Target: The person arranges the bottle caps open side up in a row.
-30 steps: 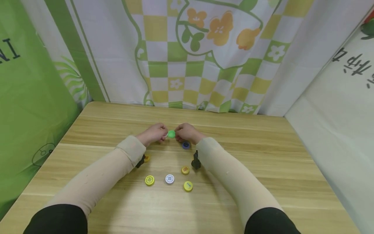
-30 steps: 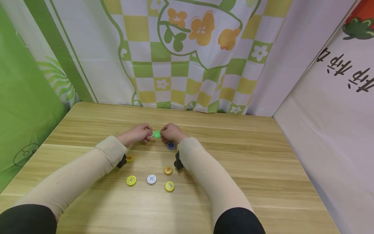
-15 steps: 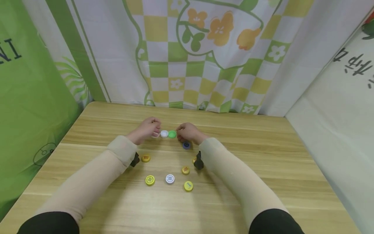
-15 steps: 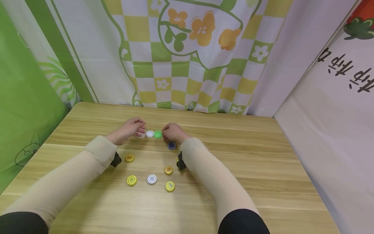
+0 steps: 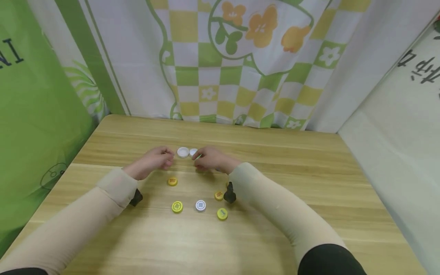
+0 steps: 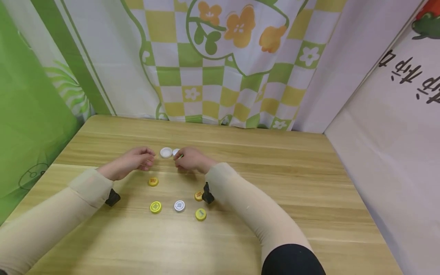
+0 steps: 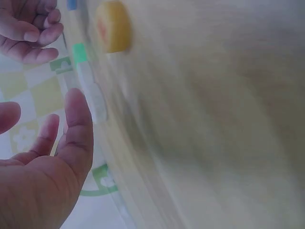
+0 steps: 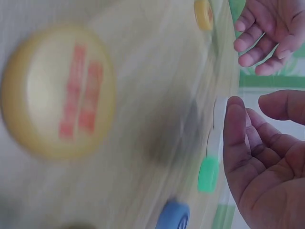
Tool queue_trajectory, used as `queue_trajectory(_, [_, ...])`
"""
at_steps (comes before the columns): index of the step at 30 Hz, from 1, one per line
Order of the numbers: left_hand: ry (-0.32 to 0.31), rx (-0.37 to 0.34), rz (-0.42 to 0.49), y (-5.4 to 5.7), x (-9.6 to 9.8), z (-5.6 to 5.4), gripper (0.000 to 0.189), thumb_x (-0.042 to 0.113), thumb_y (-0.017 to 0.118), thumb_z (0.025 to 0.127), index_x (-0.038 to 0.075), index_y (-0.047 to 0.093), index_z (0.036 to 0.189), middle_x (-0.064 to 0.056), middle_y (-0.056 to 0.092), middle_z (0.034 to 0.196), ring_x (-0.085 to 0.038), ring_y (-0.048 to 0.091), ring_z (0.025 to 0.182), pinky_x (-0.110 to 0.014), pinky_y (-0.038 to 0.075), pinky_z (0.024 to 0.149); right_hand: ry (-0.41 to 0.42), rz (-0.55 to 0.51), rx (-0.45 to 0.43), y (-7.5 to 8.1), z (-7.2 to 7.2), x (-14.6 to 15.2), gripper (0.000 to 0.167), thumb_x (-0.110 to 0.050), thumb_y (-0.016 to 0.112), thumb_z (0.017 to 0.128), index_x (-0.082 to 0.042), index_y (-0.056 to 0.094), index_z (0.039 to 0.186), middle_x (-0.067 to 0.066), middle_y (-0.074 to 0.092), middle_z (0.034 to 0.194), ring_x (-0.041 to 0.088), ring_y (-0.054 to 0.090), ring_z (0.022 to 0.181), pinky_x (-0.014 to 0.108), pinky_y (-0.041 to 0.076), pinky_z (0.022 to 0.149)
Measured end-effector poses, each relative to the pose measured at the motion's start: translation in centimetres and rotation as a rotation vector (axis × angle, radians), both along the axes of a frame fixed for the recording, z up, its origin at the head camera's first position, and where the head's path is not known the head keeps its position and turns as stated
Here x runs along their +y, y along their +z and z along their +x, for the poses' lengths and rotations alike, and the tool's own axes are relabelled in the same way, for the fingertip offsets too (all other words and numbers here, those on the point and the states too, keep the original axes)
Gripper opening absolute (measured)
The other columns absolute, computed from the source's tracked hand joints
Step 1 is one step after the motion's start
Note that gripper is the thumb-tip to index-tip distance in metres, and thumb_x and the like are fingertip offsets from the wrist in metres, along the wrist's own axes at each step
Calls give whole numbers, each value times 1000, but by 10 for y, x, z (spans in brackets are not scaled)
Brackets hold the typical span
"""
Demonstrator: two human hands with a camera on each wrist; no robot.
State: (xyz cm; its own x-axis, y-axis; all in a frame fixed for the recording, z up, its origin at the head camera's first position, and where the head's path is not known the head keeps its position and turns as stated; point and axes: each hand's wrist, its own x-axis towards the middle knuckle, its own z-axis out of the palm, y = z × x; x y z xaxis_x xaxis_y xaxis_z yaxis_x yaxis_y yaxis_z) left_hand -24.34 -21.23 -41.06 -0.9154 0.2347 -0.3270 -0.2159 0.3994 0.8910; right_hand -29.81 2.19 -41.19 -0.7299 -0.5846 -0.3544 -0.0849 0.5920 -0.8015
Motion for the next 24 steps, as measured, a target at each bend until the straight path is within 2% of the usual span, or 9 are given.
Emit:
queue_trajectory(7, [-19,-17,13,-8,-7,18,35,10,42,108,-15,44,132,-16,56,109,-20,56,94,-32,55,82,68,-11,-10,-5,16,-15,28,-4,62,97,5,66,123,11,69,87,17,66,77,28,60,72])
queue_trajectory(12, [-16,-44,-2,-12,-7,30,35,9,44,107,-14,44,133,-15,56,109,-20,56,93,-31,55,81,129,26,-11,-11,26,-23,26,-6,63,99,3,67,123,7,70,87,15,65,76,25,58,71])
queue_trajectory(17, [-8,-37,-7,-13,-5,37,30,6,45,106,-14,46,127,-15,56,106,-20,57,93,-29,56,79,160,44,34,-14,31,-29,26,-9,66,97,0,69,121,4,72,86,14,66,74,23,56,68])
queue_trajectory(24, [6,-63,13,-17,-1,43,30,5,45,105,-15,46,128,-16,59,107,-21,59,94,-29,58,80,174,23,4,-17,38,-35,28,-5,67,96,3,67,122,2,70,84,13,65,72,22,56,67])
